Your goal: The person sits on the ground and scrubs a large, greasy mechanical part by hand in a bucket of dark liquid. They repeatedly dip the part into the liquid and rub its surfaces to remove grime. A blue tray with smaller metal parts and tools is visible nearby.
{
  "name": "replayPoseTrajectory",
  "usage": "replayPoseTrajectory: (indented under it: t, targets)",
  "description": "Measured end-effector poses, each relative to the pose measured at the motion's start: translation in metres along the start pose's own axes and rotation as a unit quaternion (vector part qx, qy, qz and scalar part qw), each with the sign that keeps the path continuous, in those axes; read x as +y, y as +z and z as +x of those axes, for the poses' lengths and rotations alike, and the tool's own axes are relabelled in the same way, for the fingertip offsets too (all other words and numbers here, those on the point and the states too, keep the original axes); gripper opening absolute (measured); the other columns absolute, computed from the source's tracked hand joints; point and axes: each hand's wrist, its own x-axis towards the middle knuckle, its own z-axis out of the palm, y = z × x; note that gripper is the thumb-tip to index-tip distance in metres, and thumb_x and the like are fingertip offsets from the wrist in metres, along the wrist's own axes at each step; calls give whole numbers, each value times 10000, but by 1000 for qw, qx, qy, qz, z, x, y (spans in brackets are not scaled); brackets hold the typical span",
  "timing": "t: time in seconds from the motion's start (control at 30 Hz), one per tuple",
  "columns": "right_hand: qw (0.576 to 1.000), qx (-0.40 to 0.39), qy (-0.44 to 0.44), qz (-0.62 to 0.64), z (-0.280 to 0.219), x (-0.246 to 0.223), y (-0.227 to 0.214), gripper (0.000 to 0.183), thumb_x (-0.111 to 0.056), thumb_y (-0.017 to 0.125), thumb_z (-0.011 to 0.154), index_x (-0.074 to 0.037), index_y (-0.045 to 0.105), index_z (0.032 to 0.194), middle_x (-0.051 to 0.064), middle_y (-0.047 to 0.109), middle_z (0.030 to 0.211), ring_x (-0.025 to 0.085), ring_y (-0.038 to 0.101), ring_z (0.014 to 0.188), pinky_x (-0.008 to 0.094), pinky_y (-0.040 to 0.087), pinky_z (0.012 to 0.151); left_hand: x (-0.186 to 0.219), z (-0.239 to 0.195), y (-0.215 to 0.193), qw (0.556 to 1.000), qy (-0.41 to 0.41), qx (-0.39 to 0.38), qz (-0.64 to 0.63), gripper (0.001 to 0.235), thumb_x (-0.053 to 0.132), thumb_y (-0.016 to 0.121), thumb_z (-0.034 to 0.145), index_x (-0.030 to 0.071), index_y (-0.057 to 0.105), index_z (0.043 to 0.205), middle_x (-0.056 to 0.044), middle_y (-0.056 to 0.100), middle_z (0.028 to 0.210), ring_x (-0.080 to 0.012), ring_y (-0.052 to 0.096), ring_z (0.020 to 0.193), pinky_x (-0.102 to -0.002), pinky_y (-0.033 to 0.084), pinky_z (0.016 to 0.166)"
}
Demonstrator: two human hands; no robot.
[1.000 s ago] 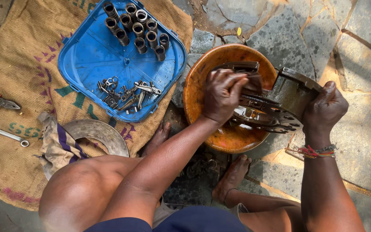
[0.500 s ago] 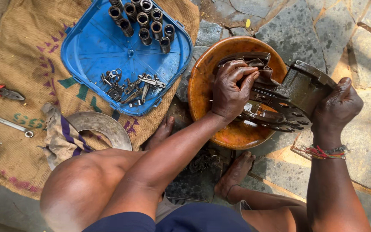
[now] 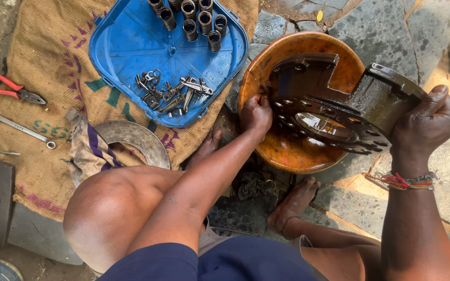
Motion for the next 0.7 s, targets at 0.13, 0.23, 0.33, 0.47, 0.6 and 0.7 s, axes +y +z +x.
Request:
replayPoseTrajectory:
  t: [0.13, 0.23, 0.33, 0.47, 0.6, 0.7]
  targets:
    - [1000, -8, -14, 7, -2, 0, 1, 502, -209, 449, 1230, -15, 477, 767, -11, 473, 689, 72, 395, 653, 313, 321, 574, -39, 6, 22, 998, 49, -26, -15, 141, 33, 623, 801, 2, 700, 916, -211, 729, 837, -357, 722, 799, -455, 547, 719]
    - [1000, -5, -26, -9, 0, 3, 2, 532, -228, 466, 1228, 13, 466, 754, 16, 471, 679, 93, 386, 642, 320, 310, 573, -55, -3, 24, 980, 43, -155, 114, 157, 64, 667, 782, -4, 730, 909, -237, 726, 897, -391, 712, 892, -460, 560, 783]
    - [999, -5, -47, 9, 2, -1, 7, 517, -241, 489, 1218, 29, 530, 779, 23, 521, 696, 95, 416, 651, 318, 334, 581, -57, -16, 17, 946, 109, -253, 173, 154, 45, 610, 869, -35, 712, 953, -274, 710, 964, -428, 685, 951, -482, 542, 826]
    - [998, -5, -57, 18, 0, -21, 15, 485, -246, 521, 1194, 21, 588, 794, 16, 550, 710, 92, 454, 663, 324, 355, 582, -27, -35, -1, 875, 143, -387, 254, 270, 133, 548, 1026, -55, 711, 921, -264, 728, 1008, -390, 712, 980, -474, 535, 882]
    - [998, 11, -64, -2, 1, -31, 19, 505, -267, 545, 1205, 9, 612, 786, 24, 551, 714, 107, 478, 669, 344, 359, 597, 1, -45, -14, 851, 143, -416, 286, 175, 44, 572, 915, -23, 718, 982, -259, 713, 1005, -388, 689, 956, -500, 515, 842]
    - [997, 20, -65, -21, 5, -25, 23, 522, -283, 552, 1200, 19, 574, 774, 53, 518, 661, 134, 450, 626, 345, 346, 586, 2, -36, -15, 867, 161, -393, 261, 224, 8, 553, 888, -6, 721, 1035, -247, 702, 1012, -372, 696, 926, -482, 546, 812]
